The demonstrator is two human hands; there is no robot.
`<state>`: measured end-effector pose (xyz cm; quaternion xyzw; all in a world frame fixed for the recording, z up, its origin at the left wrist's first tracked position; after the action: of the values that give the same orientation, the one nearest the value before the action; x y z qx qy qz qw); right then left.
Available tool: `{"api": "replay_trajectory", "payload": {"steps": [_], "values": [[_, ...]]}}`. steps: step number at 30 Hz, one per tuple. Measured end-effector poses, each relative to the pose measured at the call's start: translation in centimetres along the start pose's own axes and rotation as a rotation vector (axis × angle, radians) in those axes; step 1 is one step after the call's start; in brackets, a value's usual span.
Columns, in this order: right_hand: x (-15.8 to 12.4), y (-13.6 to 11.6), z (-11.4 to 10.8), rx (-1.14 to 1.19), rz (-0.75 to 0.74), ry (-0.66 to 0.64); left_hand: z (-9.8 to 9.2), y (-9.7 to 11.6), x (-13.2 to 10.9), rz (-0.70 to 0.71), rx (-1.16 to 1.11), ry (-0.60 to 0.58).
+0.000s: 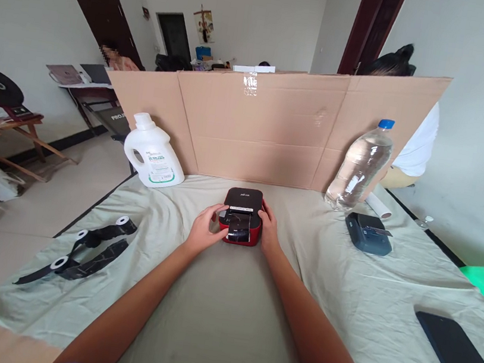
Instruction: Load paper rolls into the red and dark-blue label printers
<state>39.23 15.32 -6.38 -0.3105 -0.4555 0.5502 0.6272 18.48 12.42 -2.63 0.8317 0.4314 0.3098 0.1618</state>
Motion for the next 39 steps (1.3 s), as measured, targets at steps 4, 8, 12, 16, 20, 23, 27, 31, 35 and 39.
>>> {"api": "replay_trajectory", "payload": {"steps": [4, 8, 12, 16, 20, 23, 27, 31, 35, 39], "values": [[-0.4, 0.3, -0.1, 0.007, -0.024, -0.021, 0.2, 0.0, -0.3, 0.019, -0.003, -0.008], [-0.2, 0.3, -0.3, -0.006, -0.012, -0.006, 0.6, -0.2, -0.4, 0.064, -0.035, 0.008], [0.3, -0.1, -0.2, -0.043, 0.029, 0.03, 0.9, -1.0, -0.4, -0.023, -0.153, -0.05], [-0.6, -0.3, -0.6, -0.126, 0.044, 0.01, 0.8, -1.5, -0.3, -0.112, -0.296, -0.12], [-2.9, -0.8, -1.0, -0.283, 0.049, -0.258, 1.0, -0.8, -0.2, -0.091, -0.513, -0.189], [-4.1, -2.1, 0.0, -0.54, -0.016, -0.362, 1.0, -0.2, -0.1, -0.038, -0.691, -0.207], [-2.9, -3.3, 4.4, -0.67, -0.111, -0.385, -1.3, -1.9, -0.2, -0.045, -0.757, -0.194], [0.8, -1.9, 11.3, -0.601, -0.151, -0.455, -7.9, -6.3, -0.4, -0.064, -0.702, -0.166], [4.7, 1.6, 18.6, -0.483, -0.233, -0.516, -15.8, -10.8, -0.8, -0.121, -0.543, -0.209], [6.9, 5.8, 24.1, -0.466, -0.265, -0.567, -20.5, -15.1, -2.0, -0.223, -0.458, -0.254]]}}
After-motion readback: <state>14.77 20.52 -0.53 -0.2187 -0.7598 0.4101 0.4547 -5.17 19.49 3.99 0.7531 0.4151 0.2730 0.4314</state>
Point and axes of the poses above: each hand's wrist, its own x-axis towards the middle knuckle, its own z-axis out of the palm, y = z × x, the point moved 3 cm from there along x, towards the middle knuckle, and after that the axes turned 14 degrees about -y, right-handed, at the moved point
